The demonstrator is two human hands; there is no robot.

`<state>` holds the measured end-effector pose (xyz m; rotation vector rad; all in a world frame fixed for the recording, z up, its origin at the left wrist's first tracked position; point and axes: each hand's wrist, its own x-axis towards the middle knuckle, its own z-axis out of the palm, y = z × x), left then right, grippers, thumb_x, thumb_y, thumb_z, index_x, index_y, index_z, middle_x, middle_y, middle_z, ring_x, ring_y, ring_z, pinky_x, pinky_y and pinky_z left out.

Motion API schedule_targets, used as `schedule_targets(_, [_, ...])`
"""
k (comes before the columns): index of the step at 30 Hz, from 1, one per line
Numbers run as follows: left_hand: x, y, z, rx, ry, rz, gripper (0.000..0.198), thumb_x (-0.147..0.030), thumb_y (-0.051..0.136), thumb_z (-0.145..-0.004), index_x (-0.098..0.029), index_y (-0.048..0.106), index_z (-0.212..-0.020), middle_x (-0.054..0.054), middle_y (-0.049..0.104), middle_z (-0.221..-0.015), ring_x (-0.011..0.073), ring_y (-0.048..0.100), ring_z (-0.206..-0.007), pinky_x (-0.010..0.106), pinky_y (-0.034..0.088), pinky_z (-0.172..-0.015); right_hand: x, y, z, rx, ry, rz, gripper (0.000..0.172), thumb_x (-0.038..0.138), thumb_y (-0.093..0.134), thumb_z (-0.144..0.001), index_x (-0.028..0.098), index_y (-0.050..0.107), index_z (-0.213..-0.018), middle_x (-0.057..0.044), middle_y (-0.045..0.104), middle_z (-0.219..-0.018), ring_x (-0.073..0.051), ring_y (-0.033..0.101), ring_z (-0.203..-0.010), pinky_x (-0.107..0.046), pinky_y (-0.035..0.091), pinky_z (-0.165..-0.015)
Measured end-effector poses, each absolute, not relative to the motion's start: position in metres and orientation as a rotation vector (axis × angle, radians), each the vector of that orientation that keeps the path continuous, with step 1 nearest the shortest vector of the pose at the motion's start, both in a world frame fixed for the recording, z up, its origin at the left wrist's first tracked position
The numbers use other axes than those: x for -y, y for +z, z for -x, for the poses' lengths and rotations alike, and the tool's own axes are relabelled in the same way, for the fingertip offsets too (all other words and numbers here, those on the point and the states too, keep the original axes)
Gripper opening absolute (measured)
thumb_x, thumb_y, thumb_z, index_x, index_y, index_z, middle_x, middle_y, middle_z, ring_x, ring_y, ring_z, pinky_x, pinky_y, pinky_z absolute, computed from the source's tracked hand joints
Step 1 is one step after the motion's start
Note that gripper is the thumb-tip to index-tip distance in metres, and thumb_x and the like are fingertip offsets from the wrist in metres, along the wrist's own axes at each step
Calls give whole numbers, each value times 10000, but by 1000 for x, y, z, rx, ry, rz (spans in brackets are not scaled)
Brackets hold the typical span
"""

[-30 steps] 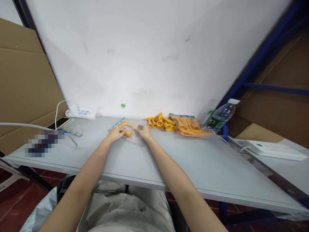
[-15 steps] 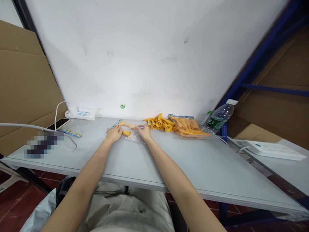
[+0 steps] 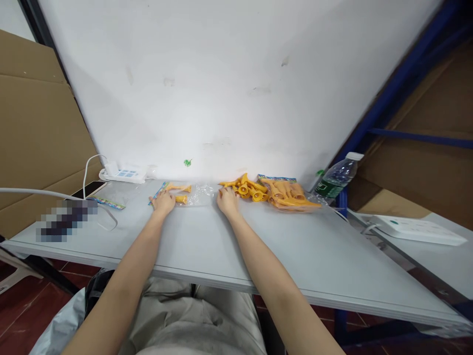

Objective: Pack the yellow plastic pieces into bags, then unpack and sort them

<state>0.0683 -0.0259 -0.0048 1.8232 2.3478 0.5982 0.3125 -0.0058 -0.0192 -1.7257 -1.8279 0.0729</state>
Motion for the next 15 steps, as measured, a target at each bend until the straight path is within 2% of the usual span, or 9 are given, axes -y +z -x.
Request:
schedule_targets(3, [25, -4, -67, -2392, 618, -1788, 477, -265, 308, -897, -208, 605, -1266, 149, 558, -1381, 301, 484, -1307, 636, 187, -1136, 2, -19, -312, 1839, 183, 1528, 412, 196, 332, -917, 131, 654, -1166, -142, 624, -1174, -233, 562, -1077, -363, 429, -941])
schedule_targets(5, [25, -5, -67, -2414, 626, -1766, 471, -268, 324, -888, -214, 622, -1250, 153, 585, -1346, 310, 510, -1280, 627, 202, -1134, 0, -21, -313, 1854, 177, 1487, 447, 123, 357, -871, 141, 634, -1221, -128, 612, -1231, -219, 544, -1133, -345, 422, -972])
schedule_targets(10, [24, -6, -66, -2428, 664, -1724, 475, -235, 325, -879, -212, 619, -1252, 149, 572, -1361, 309, 514, -1274, 620, 205, -1134, 4, -26, -314, 2069, 164, 1592, 469, 67, 441, -808, 238, 654, -1189, -71, 579, -1352, -251, 448, -1267, -455, 329, -1063])
schedule_targets(13, [24, -5, -66, -2444, 673, -1715, 462, -235, 343, -875, -205, 621, -1243, 156, 579, -1349, 313, 513, -1272, 615, 208, -1132, 9, -23, -312, 2096, 88, 1654, 404, 61, 422, -821, 206, 668, -1106, -101, 610, -1293, -265, 428, -1271, -531, 217, -1102])
schedule_targets(15, [25, -4, -66, -2459, 672, -1701, 457, -241, 355, -873, -183, 619, -1242, 166, 578, -1348, 322, 503, -1280, 610, 217, -1130, 11, -19, -312, 2037, 2, 1717, 357, 59, 419, -827, 165, 674, -1053, -142, 632, -1220, -279, 445, -1241, -543, 187, -1098])
